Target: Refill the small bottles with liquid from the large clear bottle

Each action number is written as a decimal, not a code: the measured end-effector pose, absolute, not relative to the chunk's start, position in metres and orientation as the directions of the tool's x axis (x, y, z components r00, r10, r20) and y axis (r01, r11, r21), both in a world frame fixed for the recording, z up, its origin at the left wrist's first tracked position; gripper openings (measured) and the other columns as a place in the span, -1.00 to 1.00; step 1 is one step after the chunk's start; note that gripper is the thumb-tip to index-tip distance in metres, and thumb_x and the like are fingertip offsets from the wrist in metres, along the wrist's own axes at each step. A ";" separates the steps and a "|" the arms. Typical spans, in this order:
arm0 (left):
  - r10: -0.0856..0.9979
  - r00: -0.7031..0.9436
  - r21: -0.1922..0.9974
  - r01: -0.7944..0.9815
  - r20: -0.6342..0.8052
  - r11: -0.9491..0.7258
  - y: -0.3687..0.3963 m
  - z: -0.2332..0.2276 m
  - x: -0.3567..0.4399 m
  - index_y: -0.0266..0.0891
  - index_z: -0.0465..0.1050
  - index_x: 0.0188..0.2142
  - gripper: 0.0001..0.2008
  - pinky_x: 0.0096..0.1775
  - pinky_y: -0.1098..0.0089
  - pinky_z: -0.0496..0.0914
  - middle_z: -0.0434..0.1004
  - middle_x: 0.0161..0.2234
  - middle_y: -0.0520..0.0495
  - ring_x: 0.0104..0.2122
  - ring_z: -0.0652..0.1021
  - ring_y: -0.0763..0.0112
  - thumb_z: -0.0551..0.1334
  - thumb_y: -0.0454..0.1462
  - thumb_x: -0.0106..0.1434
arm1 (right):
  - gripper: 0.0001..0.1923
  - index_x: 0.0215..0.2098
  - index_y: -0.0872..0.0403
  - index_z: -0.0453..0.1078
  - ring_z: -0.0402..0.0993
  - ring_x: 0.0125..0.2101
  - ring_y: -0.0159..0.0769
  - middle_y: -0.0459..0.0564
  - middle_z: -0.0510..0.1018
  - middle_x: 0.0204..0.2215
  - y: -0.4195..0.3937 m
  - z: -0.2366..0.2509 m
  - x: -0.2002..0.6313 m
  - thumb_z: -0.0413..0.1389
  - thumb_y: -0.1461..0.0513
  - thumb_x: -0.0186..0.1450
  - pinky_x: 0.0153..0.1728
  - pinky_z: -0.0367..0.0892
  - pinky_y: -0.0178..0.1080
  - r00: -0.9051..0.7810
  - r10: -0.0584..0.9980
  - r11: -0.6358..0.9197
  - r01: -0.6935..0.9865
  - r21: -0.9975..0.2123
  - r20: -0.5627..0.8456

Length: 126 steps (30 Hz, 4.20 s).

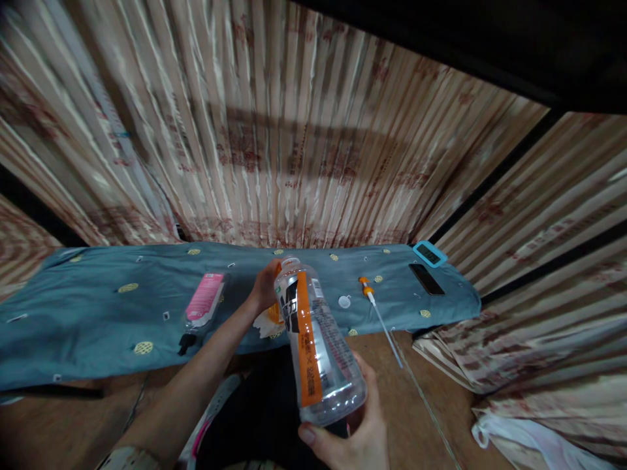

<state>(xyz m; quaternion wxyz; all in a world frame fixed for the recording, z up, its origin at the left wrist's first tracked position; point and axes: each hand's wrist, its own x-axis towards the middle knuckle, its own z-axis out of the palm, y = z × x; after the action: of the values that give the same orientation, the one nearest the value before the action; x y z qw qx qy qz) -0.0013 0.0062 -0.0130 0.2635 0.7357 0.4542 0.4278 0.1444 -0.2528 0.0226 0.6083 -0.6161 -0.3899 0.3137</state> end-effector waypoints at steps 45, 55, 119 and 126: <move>0.904 0.239 0.783 0.452 0.355 -0.427 0.004 -0.009 -0.001 -0.20 0.46 -0.13 -0.72 -0.02 0.18 0.56 0.66 -0.12 -0.16 -0.09 0.67 0.09 0.35 -0.28 0.14 | -0.02 0.15 -0.04 0.40 0.64 -0.06 -0.07 0.05 0.65 -0.01 -0.254 0.014 0.146 0.50 -0.21 -0.15 -0.06 0.49 -0.22 0.516 0.856 0.021 0.020 -1.000 0.028; 0.900 0.223 0.786 0.438 0.375 -0.436 0.006 -0.013 0.001 -0.20 0.47 -0.13 -0.72 -0.05 0.22 0.57 0.67 -0.16 -0.14 -0.13 0.67 0.14 0.35 -0.28 0.13 | -0.02 0.14 -0.03 0.37 0.66 -0.10 -0.07 0.05 0.68 -0.07 -0.254 0.021 0.143 0.48 -0.23 -0.13 -0.09 0.50 -0.22 0.505 0.862 0.023 0.055 -0.998 0.048; 0.907 0.229 0.774 0.473 0.354 -0.422 0.003 -0.006 0.001 -0.24 0.49 -0.11 -0.72 -0.05 0.21 0.58 0.69 -0.14 -0.17 -0.12 0.68 0.11 0.33 -0.28 0.16 | -0.01 0.11 -0.05 0.39 0.65 -0.09 -0.09 0.01 0.68 -0.08 -0.252 0.027 0.141 0.49 -0.25 -0.18 -0.08 0.48 -0.23 0.524 0.850 0.026 0.057 -0.998 0.052; 0.908 0.225 0.775 0.472 0.355 -0.420 0.003 -0.006 0.001 -0.24 0.50 -0.10 -0.71 -0.05 0.21 0.57 0.68 -0.11 -0.17 -0.10 0.68 0.11 0.33 -0.27 0.17 | -0.04 0.11 -0.07 0.40 0.63 -0.08 -0.17 -0.05 0.66 -0.06 -0.252 0.029 0.139 0.48 -0.25 -0.16 -0.05 0.46 -0.30 0.529 0.846 0.038 0.056 -0.998 0.062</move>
<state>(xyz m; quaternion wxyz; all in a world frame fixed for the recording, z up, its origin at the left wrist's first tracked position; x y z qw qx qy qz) 0.0006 0.0030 -0.0062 0.2657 0.7361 0.4684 0.4101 0.1387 -0.2516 0.0288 0.6205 -0.6162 -0.3660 0.3184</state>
